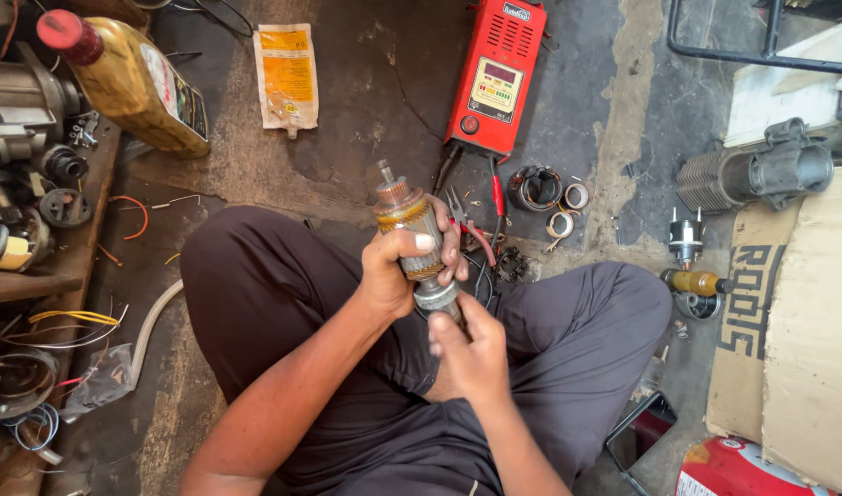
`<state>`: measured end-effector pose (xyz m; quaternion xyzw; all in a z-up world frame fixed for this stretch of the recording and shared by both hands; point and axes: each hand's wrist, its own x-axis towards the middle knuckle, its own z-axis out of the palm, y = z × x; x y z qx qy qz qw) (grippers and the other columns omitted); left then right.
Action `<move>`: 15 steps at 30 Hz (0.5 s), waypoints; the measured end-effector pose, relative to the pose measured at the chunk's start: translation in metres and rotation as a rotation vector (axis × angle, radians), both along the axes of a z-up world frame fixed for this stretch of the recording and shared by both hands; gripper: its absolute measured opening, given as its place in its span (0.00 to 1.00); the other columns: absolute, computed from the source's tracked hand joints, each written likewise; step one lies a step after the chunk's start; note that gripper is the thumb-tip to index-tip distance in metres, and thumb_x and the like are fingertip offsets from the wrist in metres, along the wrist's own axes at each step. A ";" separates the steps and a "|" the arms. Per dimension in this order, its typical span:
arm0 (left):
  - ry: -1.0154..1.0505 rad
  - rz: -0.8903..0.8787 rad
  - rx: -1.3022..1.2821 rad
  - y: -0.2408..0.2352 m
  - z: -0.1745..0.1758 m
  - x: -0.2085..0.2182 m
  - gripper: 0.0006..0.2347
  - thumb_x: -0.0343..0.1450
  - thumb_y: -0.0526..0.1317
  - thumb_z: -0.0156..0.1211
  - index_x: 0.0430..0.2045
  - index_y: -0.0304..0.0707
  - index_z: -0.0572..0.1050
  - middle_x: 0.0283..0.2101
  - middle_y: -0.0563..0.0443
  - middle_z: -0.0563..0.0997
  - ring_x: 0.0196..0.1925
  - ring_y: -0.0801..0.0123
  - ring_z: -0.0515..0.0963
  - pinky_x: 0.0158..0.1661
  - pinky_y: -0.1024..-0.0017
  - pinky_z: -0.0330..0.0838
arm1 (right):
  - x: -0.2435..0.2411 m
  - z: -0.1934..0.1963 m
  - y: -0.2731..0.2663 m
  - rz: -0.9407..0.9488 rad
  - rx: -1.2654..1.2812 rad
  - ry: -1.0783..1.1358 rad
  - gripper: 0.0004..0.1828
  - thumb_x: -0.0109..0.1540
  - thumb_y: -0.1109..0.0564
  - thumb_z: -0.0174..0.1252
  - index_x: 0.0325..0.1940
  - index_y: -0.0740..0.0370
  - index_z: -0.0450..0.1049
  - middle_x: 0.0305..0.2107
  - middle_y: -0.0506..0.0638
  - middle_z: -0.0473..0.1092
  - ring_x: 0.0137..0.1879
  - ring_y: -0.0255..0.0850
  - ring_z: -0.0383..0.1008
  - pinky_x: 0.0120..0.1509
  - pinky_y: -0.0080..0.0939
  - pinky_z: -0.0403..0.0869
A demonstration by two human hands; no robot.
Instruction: The person sits on the floor and uses pliers to strip wires and connect them to a battery charger. They then use the pliers to scrape and clean the interior of a cylindrical motor component and inspect a rotor assembly.
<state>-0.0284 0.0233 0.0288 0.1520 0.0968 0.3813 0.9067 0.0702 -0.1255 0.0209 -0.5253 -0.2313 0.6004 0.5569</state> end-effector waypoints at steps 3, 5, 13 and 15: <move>-0.167 -0.043 -0.109 0.000 0.000 0.000 0.14 0.64 0.40 0.59 0.36 0.32 0.67 0.26 0.41 0.73 0.22 0.61 0.73 0.35 0.58 0.75 | 0.006 0.002 0.003 0.206 0.014 0.822 0.29 0.70 0.39 0.51 0.55 0.70 0.67 0.22 0.51 0.66 0.24 0.39 0.65 0.29 0.42 0.69; -0.175 -0.056 -0.128 0.002 0.000 0.001 0.14 0.63 0.41 0.59 0.36 0.32 0.67 0.26 0.42 0.73 0.22 0.61 0.72 0.36 0.58 0.74 | 0.009 0.002 0.002 0.295 0.009 1.189 0.33 0.70 0.33 0.47 0.56 0.68 0.66 0.21 0.50 0.64 0.22 0.40 0.64 0.28 0.42 0.68; -0.059 -0.005 -0.046 0.002 0.001 0.002 0.14 0.62 0.41 0.59 0.36 0.31 0.68 0.27 0.41 0.74 0.23 0.59 0.74 0.39 0.58 0.76 | 0.009 -0.004 -0.006 0.123 0.006 0.256 0.29 0.72 0.38 0.48 0.55 0.70 0.66 0.22 0.47 0.63 0.23 0.37 0.63 0.30 0.41 0.69; -0.014 0.005 0.003 0.001 0.001 0.003 0.14 0.62 0.40 0.59 0.36 0.31 0.68 0.27 0.41 0.74 0.24 0.59 0.74 0.41 0.58 0.77 | 0.004 -0.002 -0.007 0.081 0.083 -0.354 0.30 0.71 0.37 0.48 0.56 0.69 0.66 0.22 0.48 0.63 0.23 0.38 0.63 0.30 0.41 0.69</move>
